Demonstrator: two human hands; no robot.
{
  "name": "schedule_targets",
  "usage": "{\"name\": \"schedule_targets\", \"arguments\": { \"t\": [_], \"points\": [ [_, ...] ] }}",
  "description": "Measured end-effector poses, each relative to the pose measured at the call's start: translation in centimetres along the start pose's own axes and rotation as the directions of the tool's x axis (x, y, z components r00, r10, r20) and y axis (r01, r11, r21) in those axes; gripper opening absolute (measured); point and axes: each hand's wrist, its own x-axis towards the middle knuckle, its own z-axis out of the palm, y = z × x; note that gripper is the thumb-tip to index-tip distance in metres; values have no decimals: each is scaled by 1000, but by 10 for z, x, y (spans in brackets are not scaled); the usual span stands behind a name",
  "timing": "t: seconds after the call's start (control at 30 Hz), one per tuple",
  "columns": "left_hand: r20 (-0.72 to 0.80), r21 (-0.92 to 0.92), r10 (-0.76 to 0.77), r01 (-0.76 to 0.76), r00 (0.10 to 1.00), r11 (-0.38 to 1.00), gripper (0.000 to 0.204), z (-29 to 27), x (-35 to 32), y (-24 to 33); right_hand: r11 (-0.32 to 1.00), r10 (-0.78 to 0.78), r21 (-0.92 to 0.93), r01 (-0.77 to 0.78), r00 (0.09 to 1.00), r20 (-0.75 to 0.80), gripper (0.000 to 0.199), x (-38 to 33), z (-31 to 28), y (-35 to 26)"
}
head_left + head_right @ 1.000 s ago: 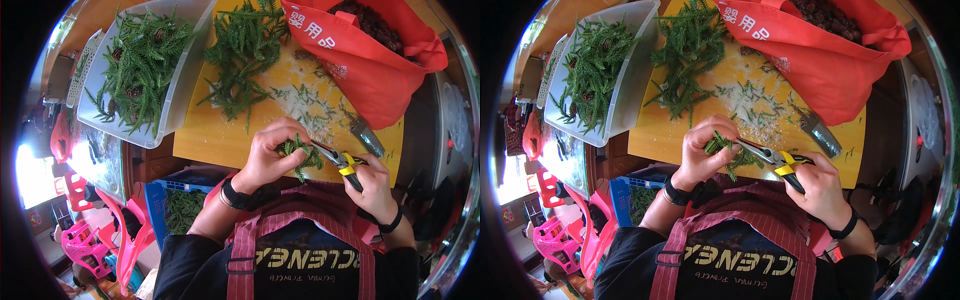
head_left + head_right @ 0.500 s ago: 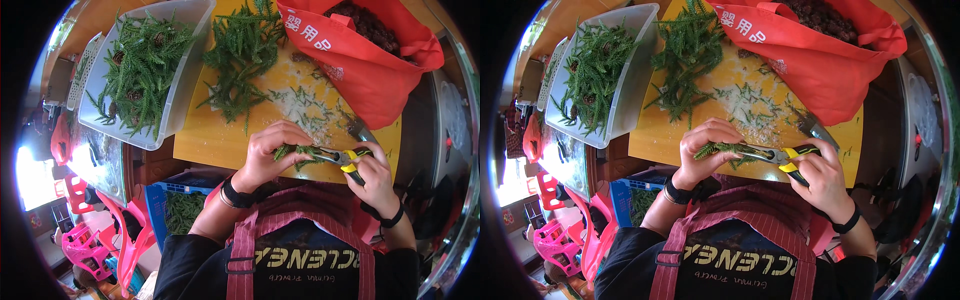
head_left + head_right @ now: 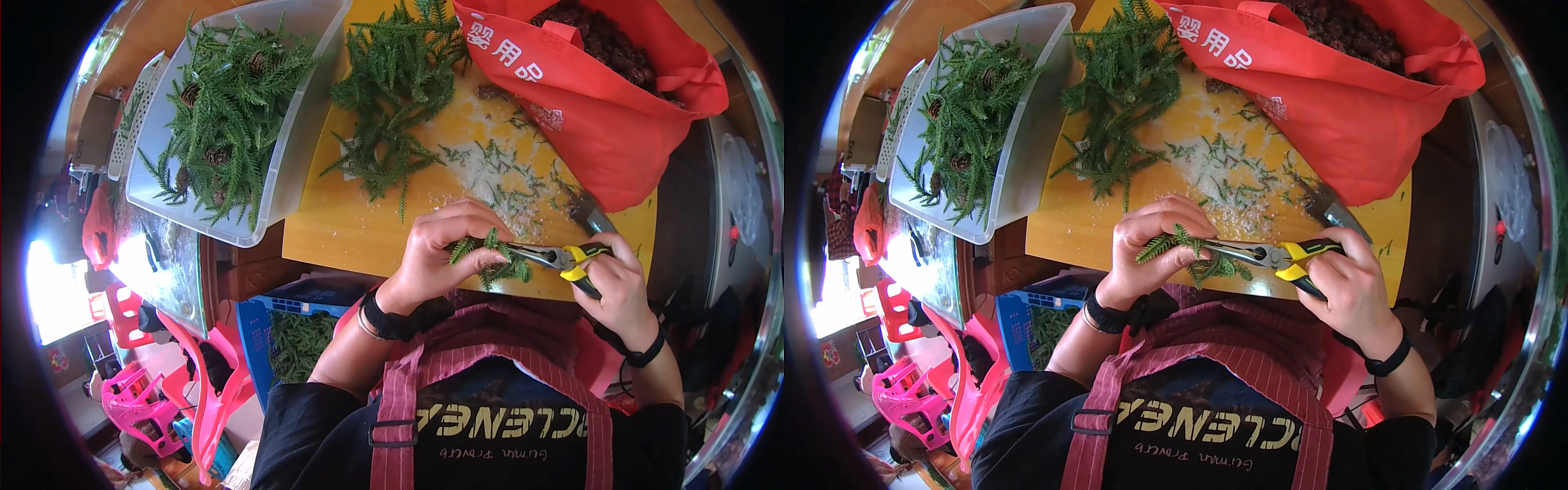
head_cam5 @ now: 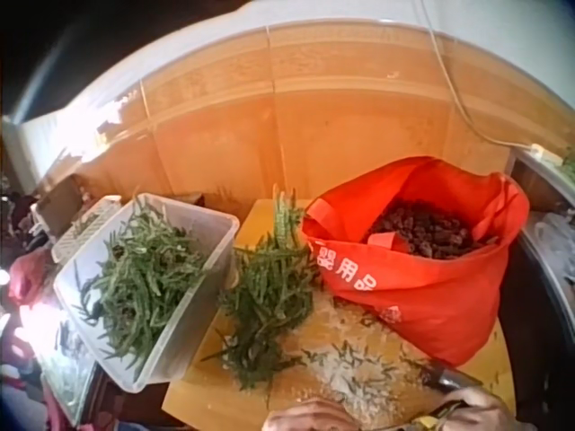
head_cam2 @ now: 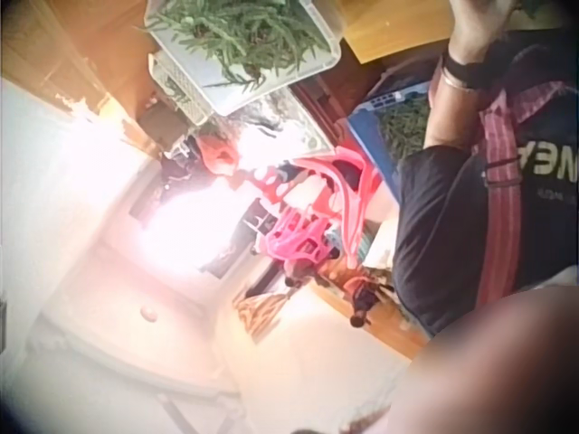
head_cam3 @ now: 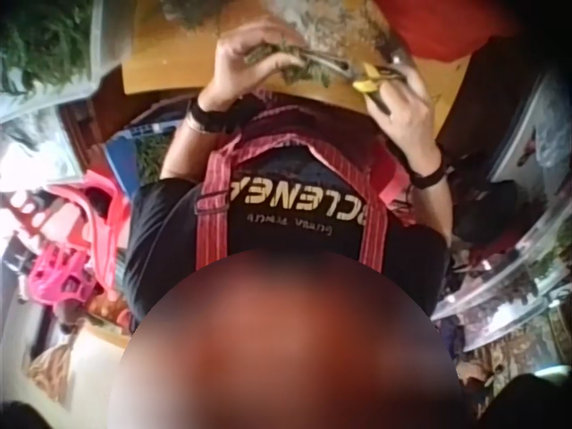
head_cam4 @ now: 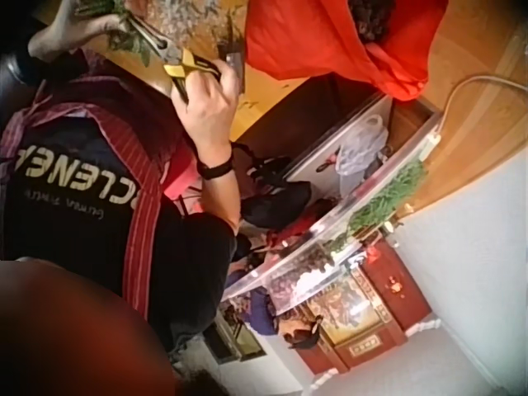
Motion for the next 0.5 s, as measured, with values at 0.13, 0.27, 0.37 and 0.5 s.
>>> {"name": "schedule_targets", "arguments": {
  "t": [0.13,0.27,0.37,0.5],
  "points": [
    [0,-44,-68,68,998,997,18,1,-2,0,1000,-19,-1,19,1000,1,19,1,0,0],
    [24,-127,-128,130,992,983,18,0,-3,2,999,-37,-1,37,999,0,19,4,-2,-2],
    [33,-168,-153,156,988,973,17,-1,-3,2,999,-42,0,42,999,-2,19,5,-2,-4],
    [42,-194,-183,188,982,963,17,-2,-4,1,998,-55,-8,55,998,-12,19,4,-1,-4]
  ]
}}
